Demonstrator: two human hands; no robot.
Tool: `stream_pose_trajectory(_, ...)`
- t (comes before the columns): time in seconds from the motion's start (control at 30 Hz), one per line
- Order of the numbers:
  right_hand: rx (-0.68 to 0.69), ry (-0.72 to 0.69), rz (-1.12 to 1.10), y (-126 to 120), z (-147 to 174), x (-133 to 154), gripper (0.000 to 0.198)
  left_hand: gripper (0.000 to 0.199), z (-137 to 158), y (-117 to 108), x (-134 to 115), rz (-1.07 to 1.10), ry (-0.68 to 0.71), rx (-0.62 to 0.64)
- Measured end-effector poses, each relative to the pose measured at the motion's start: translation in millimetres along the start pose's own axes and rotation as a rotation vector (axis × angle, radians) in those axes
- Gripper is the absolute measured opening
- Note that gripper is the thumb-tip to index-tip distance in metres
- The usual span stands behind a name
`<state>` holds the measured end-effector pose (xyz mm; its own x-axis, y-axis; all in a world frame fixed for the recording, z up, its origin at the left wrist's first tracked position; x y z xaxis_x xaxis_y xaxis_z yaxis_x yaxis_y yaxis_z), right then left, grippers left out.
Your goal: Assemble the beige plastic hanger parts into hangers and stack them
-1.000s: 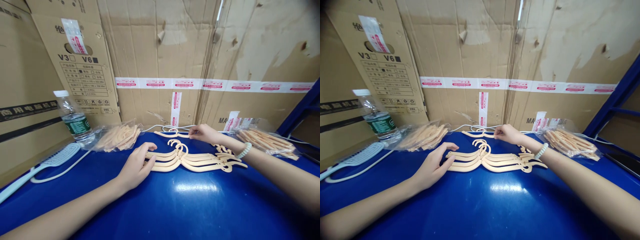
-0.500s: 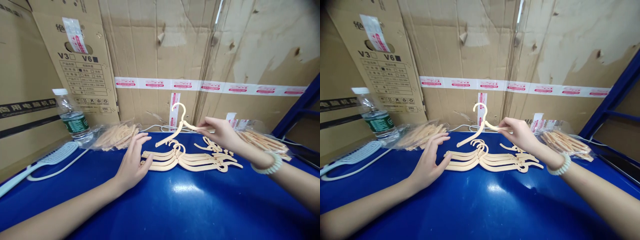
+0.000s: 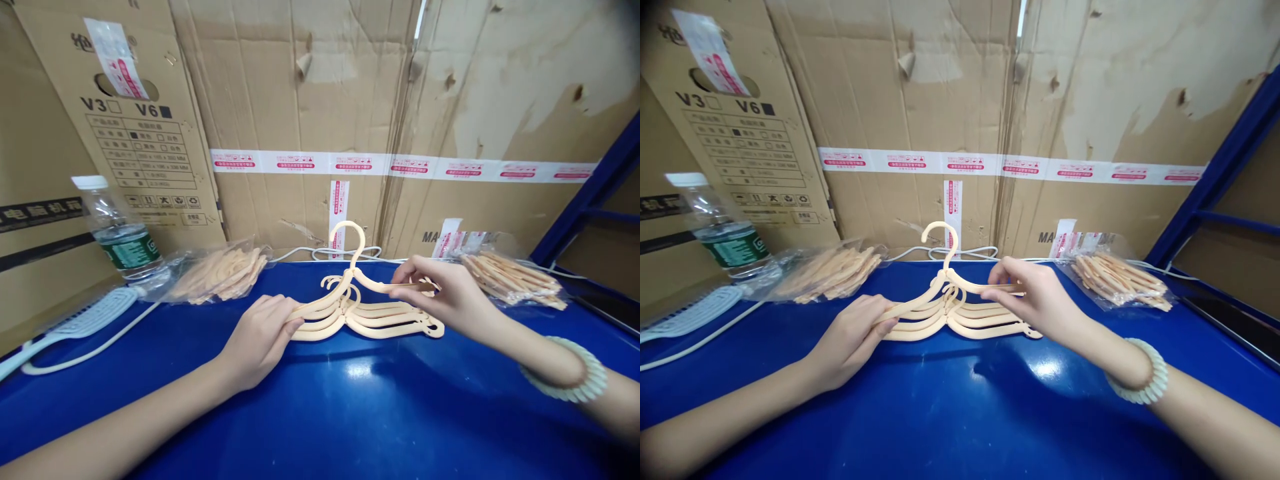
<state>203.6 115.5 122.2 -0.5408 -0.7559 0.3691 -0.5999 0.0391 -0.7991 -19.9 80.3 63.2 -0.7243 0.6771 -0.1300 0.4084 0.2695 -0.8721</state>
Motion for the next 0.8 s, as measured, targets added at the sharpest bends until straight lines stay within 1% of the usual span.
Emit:
stream_pose_trajectory(0.1,-0.122,0.079,0.023,-25,3,-27,0.025,0.028,1,0,7,0.042,-0.055,-0.008)
stream_pose_trajectory(0.13,-0.142,0.124,0.042,-31,4,-40,0.027,0.027,2,1,10,0.061,-0.072,-0.006)
stream_pose_trajectory(0.17,-0.128,0.172,0.069,-33,4,-54,0.03,0.027,2,1,12,0.079,-0.09,-0.003)
stream_pose_trajectory(0.23,0.024,0.235,0.14,-22,3,-81,0.033,0.026,2,2,17,0.105,-0.133,-0.003)
stream_pose_trajectory(0.3,0.151,0.236,0.17,-8,4,-100,0.032,0.026,2,2,21,0.122,-0.168,-0.007)
stream_pose_trajectory(0.33,0.188,0.227,0.176,-2,4,-106,0.031,0.026,2,1,22,0.127,-0.181,-0.01)
stream_pose_trajectory(0.43,0.219,0.222,0.183,9,6,-115,0.026,0.026,2,1,24,0.133,-0.203,-0.009)
stream_pose_trajectory(0.5,0.21,0.242,0.182,11,7,-118,0.024,0.026,2,1,25,0.132,-0.214,0.0)
stream_pose_trajectory(0.6,0.181,0.278,0.149,6,6,-118,0.025,0.027,2,2,26,0.132,-0.233,0.025)
stream_pose_trajectory(0.7,0.126,0.308,0.101,-9,6,-114,0.033,0.029,2,2,25,0.127,-0.242,0.037)
stream_pose_trajectory(0.73,0.095,0.333,0.037,-14,7,-113,0.035,0.029,2,1,25,0.124,-0.243,0.034)
stream_pose_trajectory(0.8,0.026,0.41,-0.233,-19,12,-111,0.037,0.03,3,0,25,0.124,-0.241,0.021)
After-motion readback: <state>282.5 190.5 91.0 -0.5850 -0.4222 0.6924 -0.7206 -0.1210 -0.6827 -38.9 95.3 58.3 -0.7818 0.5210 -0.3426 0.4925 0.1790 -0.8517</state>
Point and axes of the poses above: each hand's wrist, its own z-axis away from the middle knuckle, its own y-axis out of the palm, x = y × z, the point moved 9 cm from there along -z, towards the middle knuckle, and after that the axes turned 8 degrees about x, right-handed, at the moved point
